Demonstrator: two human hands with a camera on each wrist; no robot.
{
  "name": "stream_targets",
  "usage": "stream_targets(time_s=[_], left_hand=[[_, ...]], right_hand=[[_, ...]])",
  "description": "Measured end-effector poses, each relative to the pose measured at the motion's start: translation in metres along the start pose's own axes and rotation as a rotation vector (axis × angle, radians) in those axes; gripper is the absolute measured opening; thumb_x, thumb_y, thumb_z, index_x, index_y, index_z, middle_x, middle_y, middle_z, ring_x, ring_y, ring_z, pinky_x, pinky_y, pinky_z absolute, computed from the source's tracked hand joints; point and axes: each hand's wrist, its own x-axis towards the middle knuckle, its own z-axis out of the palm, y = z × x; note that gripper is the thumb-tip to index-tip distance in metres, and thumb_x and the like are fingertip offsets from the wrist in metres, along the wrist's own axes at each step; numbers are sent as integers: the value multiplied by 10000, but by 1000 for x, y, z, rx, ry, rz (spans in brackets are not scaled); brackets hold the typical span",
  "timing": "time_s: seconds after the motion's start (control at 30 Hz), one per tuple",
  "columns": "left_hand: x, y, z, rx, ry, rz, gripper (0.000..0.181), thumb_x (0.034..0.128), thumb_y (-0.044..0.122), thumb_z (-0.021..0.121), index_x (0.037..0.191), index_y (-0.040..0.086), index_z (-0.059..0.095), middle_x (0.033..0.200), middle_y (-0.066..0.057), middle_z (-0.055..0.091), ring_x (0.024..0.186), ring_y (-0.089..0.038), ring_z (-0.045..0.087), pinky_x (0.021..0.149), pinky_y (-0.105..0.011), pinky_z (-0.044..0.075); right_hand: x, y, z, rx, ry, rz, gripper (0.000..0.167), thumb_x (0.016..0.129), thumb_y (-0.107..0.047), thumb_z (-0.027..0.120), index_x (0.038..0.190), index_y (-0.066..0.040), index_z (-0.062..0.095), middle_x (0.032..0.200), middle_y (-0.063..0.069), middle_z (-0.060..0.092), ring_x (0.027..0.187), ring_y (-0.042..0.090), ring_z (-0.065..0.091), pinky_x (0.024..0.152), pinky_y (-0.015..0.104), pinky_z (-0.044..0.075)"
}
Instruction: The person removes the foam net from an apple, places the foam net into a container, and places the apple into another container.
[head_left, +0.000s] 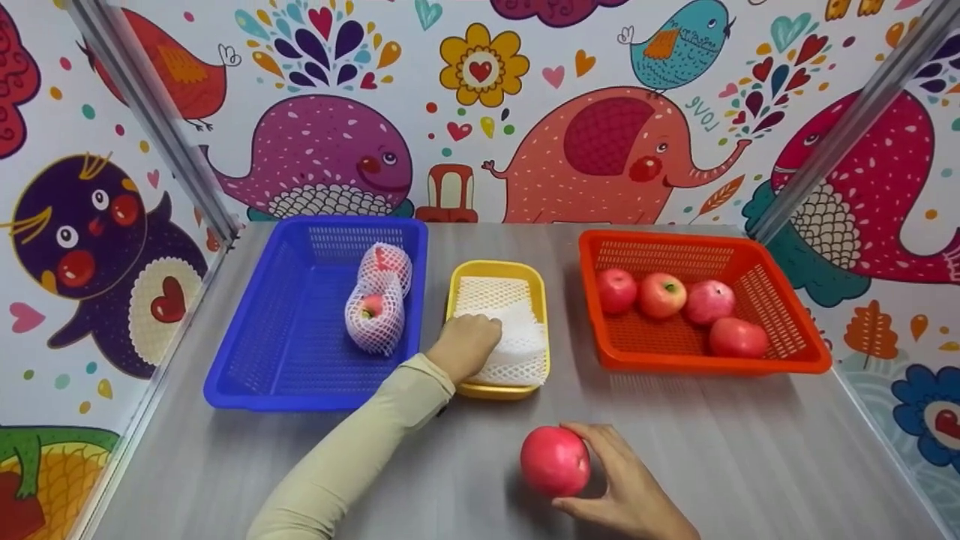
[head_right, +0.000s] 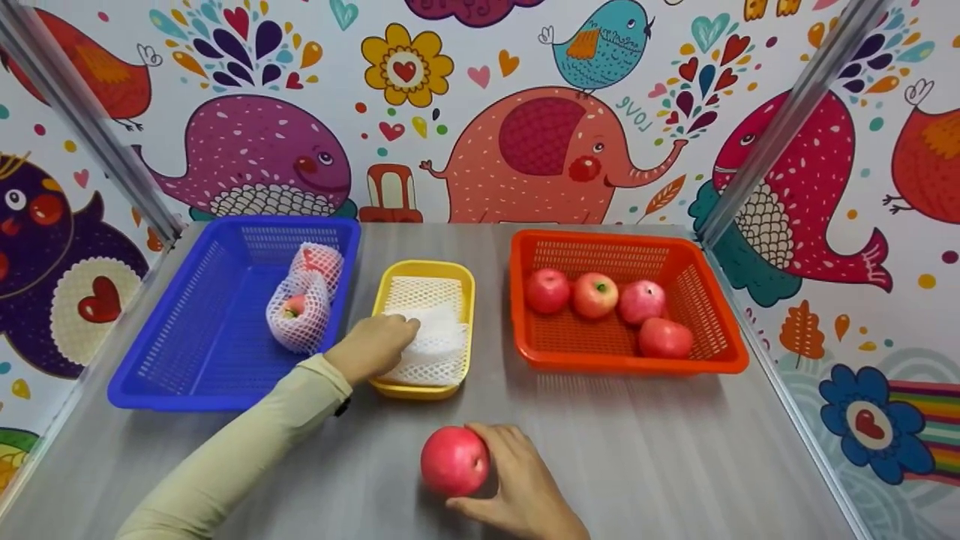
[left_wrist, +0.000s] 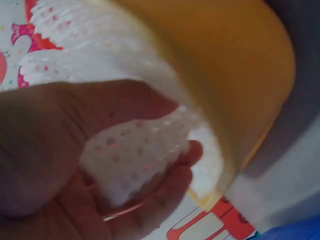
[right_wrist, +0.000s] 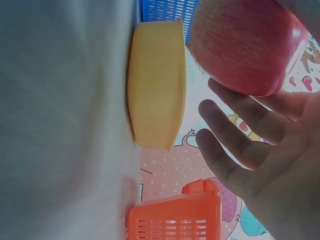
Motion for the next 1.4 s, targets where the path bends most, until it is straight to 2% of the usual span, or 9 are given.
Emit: stream_targets(time_s=[0.2, 0.37, 0.47, 0.6, 0.73, 0.9, 1.17, 1.27, 1.4], left_hand=[[-23, -8, -42, -34, -54, -56, 171, 860, 16, 690, 1022, -3, 637, 919, -164, 641, 822, -329, 648, 664, -456, 562], [-60, -15, -64, -70, 113, -27, 269, 786, 45, 752, 1011, -8, 614, 894, -151, 612, 772, -330, 623, 642, -451, 540], [-87, -14, -59, -96, 271, 9, 253, 764, 48, 751, 974, 9, 617, 834, -120, 589, 695, -312, 599, 571, -420, 513], [-121, -9, -48, -142, 367, 23, 327, 727, 74, 775, 1021, 33, 638, 843, -81, 584, 662, -281, 571, 558, -388, 491], [-151, -2, -37, -208, 353, -7, 408, 718, 106, 817, 1088, 52, 654, 919, -61, 619, 712, -261, 586, 607, -392, 508], [-179, 4, -28, -284, 274, -76, 423, 728, 133, 851, 1101, 59, 666, 968, -54, 639, 783, -255, 607, 646, -410, 524], [-190, 4, -23, -306, 249, -112, 444, 746, 176, 861, 1131, 65, 670, 1008, -53, 653, 850, -255, 628, 702, -418, 545], [-190, 4, -21, -307, 248, -108, 440, 746, 181, 861, 1125, 69, 669, 1003, -45, 647, 846, -249, 623, 700, -415, 542], [-191, 4, -19, -304, 256, -103, 440, 738, 185, 862, 1117, 74, 667, 984, -37, 639, 829, -248, 618, 677, -414, 536]], right_hand=[[2, -3, 0, 1, 15, 59, 820, 662, -398, 935, 1369, -250, 548, 1225, -134, 563, 1074, 105, 546, 838, 410, 543], [4, -4, -1, -1, 17, 54, 825, 653, -379, 943, 1368, -261, 548, 1232, -135, 559, 1078, 105, 545, 840, 415, 547], [5, -5, -1, -6, 30, 26, 837, 644, -368, 949, 1371, -252, 550, 1231, -135, 561, 1079, 103, 545, 840, 406, 546], [7, -7, -1, -11, 39, -10, 841, 645, -359, 950, 1372, -193, 562, 1231, -126, 562, 1086, 105, 543, 839, 400, 543], [7, -9, -1, -7, 23, 17, 825, 656, -370, 943, 1364, -176, 567, 1230, -136, 556, 1082, 97, 536, 835, 406, 543], [7, -10, 0, -5, -4, 53, 815, 668, -394, 933, 1357, -151, 572, 1234, -134, 559, 1080, 102, 536, 841, 417, 543], [7, -11, -4, -25, 2, 102, 823, 666, -411, 931, 1375, -239, 551, 1226, -147, 547, 1067, 85, 540, 839, 420, 550], [9, -8, -7, -48, 23, 65, 847, 646, -398, 944, 1378, -227, 553, 1234, -135, 562, 1081, 95, 550, 845, 433, 547], [15, 2, -20, -110, 85, -58, 881, 621, -391, 955, 1379, -165, 566, 1241, -78, 601, 1092, 131, 568, 851, 422, 540]])
